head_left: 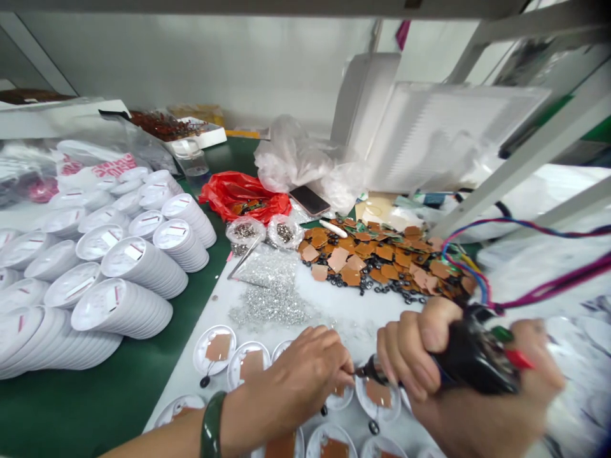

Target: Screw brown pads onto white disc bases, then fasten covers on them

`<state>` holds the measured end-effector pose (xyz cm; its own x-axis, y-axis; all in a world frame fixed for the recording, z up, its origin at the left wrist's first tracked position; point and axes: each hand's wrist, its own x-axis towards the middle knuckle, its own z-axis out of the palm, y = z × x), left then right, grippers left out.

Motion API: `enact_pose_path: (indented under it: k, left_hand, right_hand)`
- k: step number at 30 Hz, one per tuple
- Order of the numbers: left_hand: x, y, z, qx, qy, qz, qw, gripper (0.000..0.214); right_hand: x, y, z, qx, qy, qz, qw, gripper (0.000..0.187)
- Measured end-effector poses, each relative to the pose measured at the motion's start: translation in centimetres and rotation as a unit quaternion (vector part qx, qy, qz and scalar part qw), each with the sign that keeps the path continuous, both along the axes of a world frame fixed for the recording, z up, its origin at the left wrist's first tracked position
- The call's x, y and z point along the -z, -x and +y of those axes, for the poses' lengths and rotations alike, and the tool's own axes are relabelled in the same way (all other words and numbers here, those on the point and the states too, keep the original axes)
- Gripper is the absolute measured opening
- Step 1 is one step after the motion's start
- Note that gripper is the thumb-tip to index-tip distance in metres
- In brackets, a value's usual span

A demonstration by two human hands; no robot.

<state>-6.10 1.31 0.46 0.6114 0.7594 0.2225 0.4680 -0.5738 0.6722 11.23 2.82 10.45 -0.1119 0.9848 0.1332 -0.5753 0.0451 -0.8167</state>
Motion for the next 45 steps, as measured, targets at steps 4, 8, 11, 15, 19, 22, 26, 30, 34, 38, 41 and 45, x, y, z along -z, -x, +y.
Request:
enact_pose_path:
  k: [4, 8, 11, 15, 19, 22, 26, 30, 34, 38, 41, 45]
  left_hand:
    - [0.2, 0.2, -0.6, 0.001, -0.022, 0.009, 1.0, 0.011]
    - [0.7, 0.9, -0.9, 0.001, -0.103, 0.056, 0.993, 0.011]
    - [1.9, 1.2, -1.2, 0.009, -0.185, 0.071, 0.98, 0.01]
    - [3.0, 1.2, -1.5, 0.009, -0.223, 0.091, 0.97, 0.013]
    - [2.9, 1.3, -1.4, 0.017, -0.243, 0.092, 0.966, 0.01]
    - [2.6, 1.4, -1.2, 0.02, -0.256, 0.074, 0.964, 0.011]
    - [3.2, 1.4, -1.0, 0.016, -0.27, 0.068, 0.96, 0.013]
    - [4.6, 1.3, -1.1, 0.012, -0.275, 0.084, 0.958, 0.011]
    - [4.4, 1.3, -1.4, 0.013, -0.26, 0.088, 0.962, 0.01]
    - [2.9, 1.5, -1.6, 0.012, -0.248, 0.075, 0.966, 0.01]
    - [2.6, 1.4, -1.6, 0.008, -0.256, 0.078, 0.963, 0.009]
    - [3.5, 1.2, -1.7, -0.001, -0.25, 0.063, 0.966, 0.015]
  right_hand:
    - [0.0, -0.1, -0.2, -0.044, -0.004, -0.012, 0.999, 0.059]
    - [0.9, 0.1, -0.3, -0.071, 0.007, -0.019, 0.997, 0.051]
    - [2.1, 0.4, -0.2, -0.072, 0.014, -0.018, 0.997, 0.051]
    - [3.4, 1.1, 0.0, -0.08, 0.005, -0.02, 0.997, 0.054]
    - [3.7, 1.5, 0.0, -0.065, -0.001, -0.024, 0.998, 0.054]
    - [4.1, 1.6, -0.4, -0.059, -0.001, -0.041, 0.997, 0.054]
    - [5.1, 1.4, -0.9, -0.063, -0.003, -0.06, 0.996, 0.057]
    - [4.4, 0.3, -0.8, -0.08, -0.022, -0.047, 0.995, 0.059]
    - [2.2, -1.1, 1.4, 0.055, -0.068, -0.045, 0.995, 0.063]
    - [2.1, -0.8, 5.0, 0.176, -0.105, -0.061, 0.977, 0.059]
    - [3.7, 0.1, 7.4, 0.191, -0.117, -0.074, 0.972, 0.057]
    - [5.7, 0.7, 9.0, 0.196, -0.12, -0.093, 0.969, 0.053]
